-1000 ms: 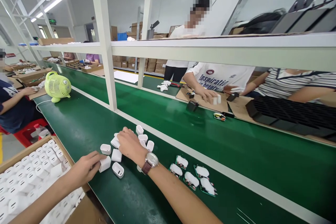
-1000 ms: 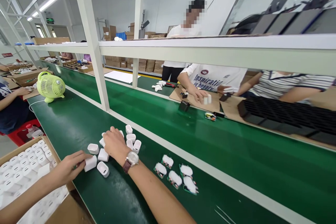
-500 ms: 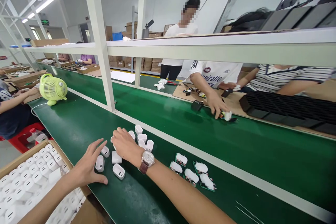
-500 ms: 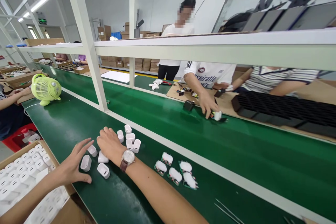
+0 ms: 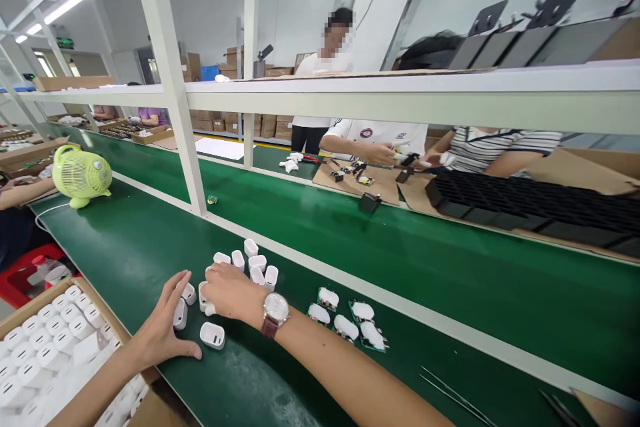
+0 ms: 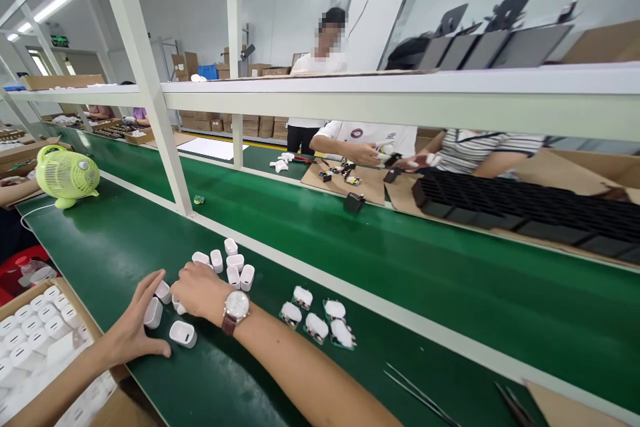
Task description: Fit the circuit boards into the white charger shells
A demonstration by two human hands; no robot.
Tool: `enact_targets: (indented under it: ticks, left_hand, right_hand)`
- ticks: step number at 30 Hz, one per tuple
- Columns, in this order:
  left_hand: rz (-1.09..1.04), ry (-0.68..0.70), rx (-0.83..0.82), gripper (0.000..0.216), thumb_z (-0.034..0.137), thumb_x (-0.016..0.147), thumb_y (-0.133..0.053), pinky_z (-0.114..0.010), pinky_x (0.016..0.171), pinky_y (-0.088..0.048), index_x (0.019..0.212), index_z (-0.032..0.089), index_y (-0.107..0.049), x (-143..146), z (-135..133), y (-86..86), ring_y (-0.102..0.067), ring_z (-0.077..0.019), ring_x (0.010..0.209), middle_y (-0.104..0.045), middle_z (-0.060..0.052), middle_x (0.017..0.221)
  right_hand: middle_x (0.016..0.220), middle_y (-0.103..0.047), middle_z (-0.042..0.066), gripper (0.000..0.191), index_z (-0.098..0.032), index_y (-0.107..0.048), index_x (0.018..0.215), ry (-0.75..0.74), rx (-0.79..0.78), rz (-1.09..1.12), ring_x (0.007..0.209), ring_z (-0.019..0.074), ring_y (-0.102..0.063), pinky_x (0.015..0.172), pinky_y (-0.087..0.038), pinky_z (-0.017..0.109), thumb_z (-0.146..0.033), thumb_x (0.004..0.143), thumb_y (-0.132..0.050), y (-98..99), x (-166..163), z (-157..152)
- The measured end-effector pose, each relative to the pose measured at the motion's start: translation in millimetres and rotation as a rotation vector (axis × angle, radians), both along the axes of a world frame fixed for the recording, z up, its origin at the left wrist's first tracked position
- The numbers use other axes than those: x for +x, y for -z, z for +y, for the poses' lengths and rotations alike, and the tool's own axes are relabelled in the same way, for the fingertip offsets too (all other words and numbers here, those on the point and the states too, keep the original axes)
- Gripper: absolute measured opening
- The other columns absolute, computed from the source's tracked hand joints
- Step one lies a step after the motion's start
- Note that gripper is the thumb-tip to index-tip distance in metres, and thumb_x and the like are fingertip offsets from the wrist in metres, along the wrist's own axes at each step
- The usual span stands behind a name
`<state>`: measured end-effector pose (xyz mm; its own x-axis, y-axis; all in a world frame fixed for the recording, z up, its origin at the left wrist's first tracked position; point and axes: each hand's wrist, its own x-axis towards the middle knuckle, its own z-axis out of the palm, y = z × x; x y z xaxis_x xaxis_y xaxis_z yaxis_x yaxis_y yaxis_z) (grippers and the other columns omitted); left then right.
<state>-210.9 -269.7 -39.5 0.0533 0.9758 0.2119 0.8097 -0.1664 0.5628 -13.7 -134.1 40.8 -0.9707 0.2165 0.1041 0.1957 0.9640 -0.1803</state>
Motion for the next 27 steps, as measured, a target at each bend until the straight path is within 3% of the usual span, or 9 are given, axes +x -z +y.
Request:
enact_targets:
  ticks: [4,8,11,16,19,23,25,27]
  left_hand:
    - [-0.042,0.0,0.035,0.135,0.058,0.069,-0.093,-0.069,0.115,-0.042,0.166,0.043,-0.002,21,13,5.1,-0.026,-0.05,0.154,-0.01,-0.016,0.171]
    - [-0.062,0.039,0.102,0.146,0.056,0.059,-0.099,-0.069,0.112,-0.046,0.167,0.041,-0.003,32,36,10.5,-0.026,-0.0522,0.154,-0.011,-0.018,0.171]
    - [-0.065,0.106,0.12,0.153,0.058,0.052,-0.101,-0.068,0.11,-0.048,0.168,0.039,-0.003,33,55,13.1,-0.027,-0.0531,0.153,-0.01,-0.02,0.172]
    - [0.008,0.137,0.148,0.145,0.06,0.055,-0.099,-0.066,0.113,-0.046,0.168,0.036,-0.01,30,78,10.4,-0.026,-0.0501,0.155,-0.014,-0.021,0.171]
    - [0.147,0.121,0.231,0.139,0.064,0.06,-0.095,-0.067,0.115,-0.042,0.168,0.031,-0.014,31,73,0.8,-0.024,-0.0499,0.155,-0.02,-0.023,0.169]
    - [0.417,0.172,0.41,0.124,0.077,0.069,-0.082,-0.072,0.122,-0.025,0.166,0.023,-0.027,47,49,-10.3,-0.025,-0.051,0.155,-0.034,-0.023,0.166]
    - [0.507,0.191,0.479,0.117,0.082,0.072,-0.076,-0.07,0.124,-0.019,0.163,0.021,-0.034,63,41,-8.7,-0.029,-0.05,0.153,-0.04,-0.022,0.163]
    - [0.555,0.158,0.513,0.105,0.075,0.079,-0.075,-0.066,0.125,-0.017,0.161,0.02,-0.039,77,41,-3.8,-0.032,-0.0474,0.153,-0.045,-0.021,0.161]
  right_hand:
    - [0.121,-0.072,0.012,0.007,-0.018,-0.077,0.085,0.098,-0.191,0.222,0.115,0.0292,-0.064,0.103,-0.047,0.042,-0.021,0.081,-0.082,5.8,33,26]
    - [0.133,-0.068,0.01,0.036,-0.023,-0.073,0.123,0.418,-0.476,0.607,0.13,0.0261,-0.058,0.116,-0.04,0.044,-0.044,0.105,-0.049,22.3,76,61]
    - [0.122,-0.073,0.011,0.058,-0.021,-0.072,0.125,0.569,-0.637,0.721,0.121,0.0285,-0.064,0.112,-0.044,0.047,-0.059,0.107,-0.032,39.9,93,73]
    - [0.093,-0.077,0.008,0.074,-0.017,-0.077,0.109,0.634,-0.826,0.8,0.094,0.0285,-0.07,0.097,-0.053,0.043,-0.075,0.101,-0.031,59.8,68,64]
    - [0.097,-0.077,0.008,0.071,-0.018,-0.077,0.11,0.67,-0.878,0.885,0.098,0.0284,-0.069,0.099,-0.051,0.043,-0.075,0.1,-0.034,64.3,55,52]
    - [0.103,-0.077,0.01,0.07,-0.019,-0.075,0.118,0.763,-0.925,1.018,0.107,0.0296,-0.068,0.107,-0.047,0.045,-0.074,0.1,-0.035,72.1,57,34]
    - [0.109,-0.076,0.01,0.071,-0.019,-0.072,0.126,0.799,-0.953,1.075,0.111,0.0296,-0.067,0.109,-0.047,0.047,-0.073,0.101,-0.033,76.3,52,27]
    - [0.115,-0.075,0.011,0.07,-0.019,-0.069,0.133,0.823,-0.976,1.123,0.115,0.0294,-0.067,0.109,-0.048,0.047,-0.071,0.103,-0.031,77.8,41,20]
